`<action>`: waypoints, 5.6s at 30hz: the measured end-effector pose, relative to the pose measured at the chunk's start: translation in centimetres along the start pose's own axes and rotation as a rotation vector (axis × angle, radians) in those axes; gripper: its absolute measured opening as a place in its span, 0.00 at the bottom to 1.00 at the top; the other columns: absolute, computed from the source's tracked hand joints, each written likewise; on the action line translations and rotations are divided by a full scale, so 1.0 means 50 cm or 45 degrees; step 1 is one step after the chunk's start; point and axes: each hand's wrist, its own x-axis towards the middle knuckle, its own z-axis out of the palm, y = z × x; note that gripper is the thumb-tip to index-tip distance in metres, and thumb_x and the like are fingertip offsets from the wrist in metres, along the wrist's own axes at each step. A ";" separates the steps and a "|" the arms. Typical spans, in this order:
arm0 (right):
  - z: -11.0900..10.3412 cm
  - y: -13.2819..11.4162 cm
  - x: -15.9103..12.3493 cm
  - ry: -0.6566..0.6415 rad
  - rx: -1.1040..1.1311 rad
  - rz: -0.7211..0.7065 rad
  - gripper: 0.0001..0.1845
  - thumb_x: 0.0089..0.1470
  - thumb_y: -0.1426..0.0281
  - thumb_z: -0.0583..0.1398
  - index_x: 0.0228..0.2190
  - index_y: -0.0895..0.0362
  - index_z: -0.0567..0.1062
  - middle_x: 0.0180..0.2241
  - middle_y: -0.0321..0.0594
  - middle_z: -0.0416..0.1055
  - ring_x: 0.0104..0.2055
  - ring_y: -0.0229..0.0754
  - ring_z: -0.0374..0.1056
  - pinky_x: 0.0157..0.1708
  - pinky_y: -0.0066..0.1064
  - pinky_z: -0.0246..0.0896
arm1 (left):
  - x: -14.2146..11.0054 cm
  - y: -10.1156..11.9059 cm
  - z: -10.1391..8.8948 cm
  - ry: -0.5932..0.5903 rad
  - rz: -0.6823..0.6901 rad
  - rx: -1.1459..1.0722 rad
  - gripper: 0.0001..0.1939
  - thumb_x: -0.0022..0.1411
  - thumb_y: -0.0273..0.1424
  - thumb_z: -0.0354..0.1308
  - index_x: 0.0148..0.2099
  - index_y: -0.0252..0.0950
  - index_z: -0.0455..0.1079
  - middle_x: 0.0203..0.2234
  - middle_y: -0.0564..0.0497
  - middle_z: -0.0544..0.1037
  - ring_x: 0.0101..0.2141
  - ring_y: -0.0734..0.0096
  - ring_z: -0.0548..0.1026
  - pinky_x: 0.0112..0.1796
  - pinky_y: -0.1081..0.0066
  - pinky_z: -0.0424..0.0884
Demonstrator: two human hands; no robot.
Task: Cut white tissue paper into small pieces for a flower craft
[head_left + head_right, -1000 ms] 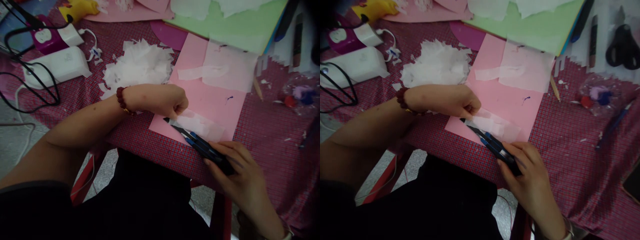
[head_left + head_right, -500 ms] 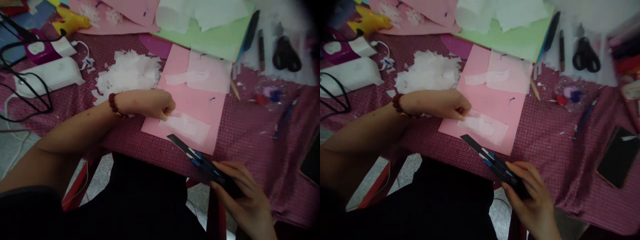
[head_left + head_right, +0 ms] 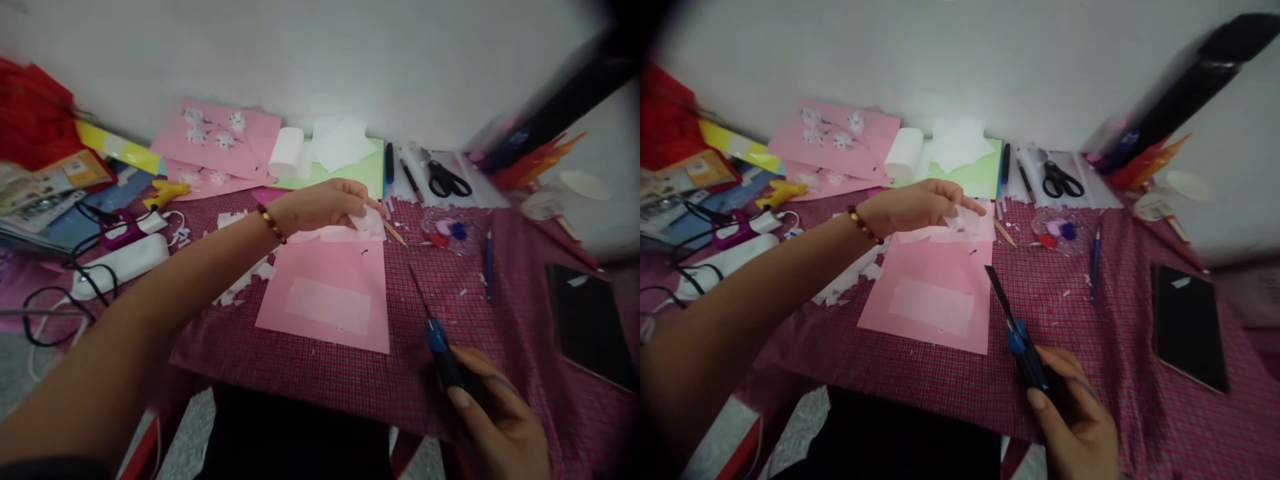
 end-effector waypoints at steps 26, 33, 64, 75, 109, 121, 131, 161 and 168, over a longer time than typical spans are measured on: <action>0.021 -0.023 -0.003 -0.019 0.065 -0.020 0.15 0.56 0.63 0.66 0.46 0.46 0.79 0.46 0.40 0.74 0.50 0.52 0.72 0.53 0.52 0.66 | -0.222 -0.064 0.166 -0.151 0.083 1.589 0.09 0.68 0.25 0.50 0.38 0.33 0.72 0.37 0.44 0.78 0.36 0.65 0.74 0.38 0.67 0.70; 0.015 -0.027 0.007 0.039 -0.207 -0.124 0.15 0.57 0.63 0.65 0.47 0.48 0.78 0.45 0.41 0.74 0.48 0.52 0.71 0.52 0.53 0.66 | -0.257 -0.104 0.216 -0.252 0.150 1.945 0.09 0.65 0.20 0.53 0.42 0.32 0.74 0.38 0.42 0.79 0.36 0.61 0.75 0.32 0.65 0.69; 0.153 -0.155 0.183 -0.973 -1.023 -0.791 0.04 0.60 0.72 0.60 0.36 0.58 0.76 0.39 0.47 0.74 0.42 0.52 0.70 0.46 0.47 0.68 | -0.244 -0.134 0.196 -0.074 0.411 1.657 0.04 0.66 0.26 0.58 0.38 0.33 0.74 0.35 0.45 0.77 0.35 0.60 0.73 0.36 0.63 0.65; 0.162 -0.150 0.190 -0.972 -1.033 -0.827 0.05 0.61 0.74 0.59 0.39 0.57 0.76 0.41 0.46 0.74 0.43 0.51 0.70 0.47 0.47 0.68 | -0.174 -0.154 0.155 0.103 0.098 1.012 0.08 0.64 0.25 0.55 0.31 0.34 0.72 0.24 0.53 0.76 0.25 0.73 0.68 0.27 0.70 0.56; 0.152 -0.116 0.194 -0.679 -0.867 -0.663 0.07 0.64 0.70 0.55 0.33 0.54 0.72 0.32 0.41 0.74 0.34 0.46 0.72 0.36 0.39 0.66 | -0.235 -0.128 0.037 -0.144 -0.273 1.001 0.15 0.66 0.27 0.52 0.25 0.35 0.67 0.20 0.56 0.71 0.20 0.77 0.63 0.26 0.73 0.56; 0.163 -0.118 0.194 -0.632 -0.993 -0.700 0.10 0.64 0.71 0.54 0.30 0.54 0.71 0.28 0.41 0.74 0.30 0.46 0.72 0.33 0.39 0.65 | -0.223 -0.154 0.051 0.019 -0.394 1.215 0.17 0.65 0.36 0.56 0.25 0.36 0.70 0.17 0.55 0.71 0.19 0.75 0.61 0.26 0.71 0.52; 0.168 -0.118 0.196 -0.583 -1.046 -0.598 0.09 0.60 0.72 0.56 0.42 0.55 0.74 0.38 0.47 0.74 0.32 0.47 0.71 0.30 0.40 0.69 | -0.233 -0.138 0.064 0.093 -0.273 1.372 0.09 0.67 0.33 0.55 0.39 0.35 0.74 0.33 0.47 0.78 0.33 0.65 0.74 0.35 0.68 0.65; 0.175 -0.076 0.216 -0.591 -0.926 -0.820 0.04 0.57 0.73 0.54 0.30 0.54 0.68 0.30 0.39 0.69 0.30 0.45 0.70 0.32 0.36 0.65 | -0.141 -0.101 0.128 -0.002 -0.206 1.243 0.13 0.59 0.27 0.58 0.47 0.33 0.73 0.37 0.44 0.80 0.33 0.64 0.74 0.31 0.68 0.67; 0.159 -0.127 0.210 -0.676 -0.860 -0.786 0.05 0.57 0.75 0.54 0.33 0.54 0.69 0.36 0.45 0.70 0.36 0.48 0.70 0.38 0.42 0.67 | -0.126 -0.121 0.126 -0.109 -0.027 1.087 0.06 0.53 0.20 0.56 0.27 0.35 0.67 0.29 0.50 0.75 0.30 0.72 0.68 0.34 0.70 0.64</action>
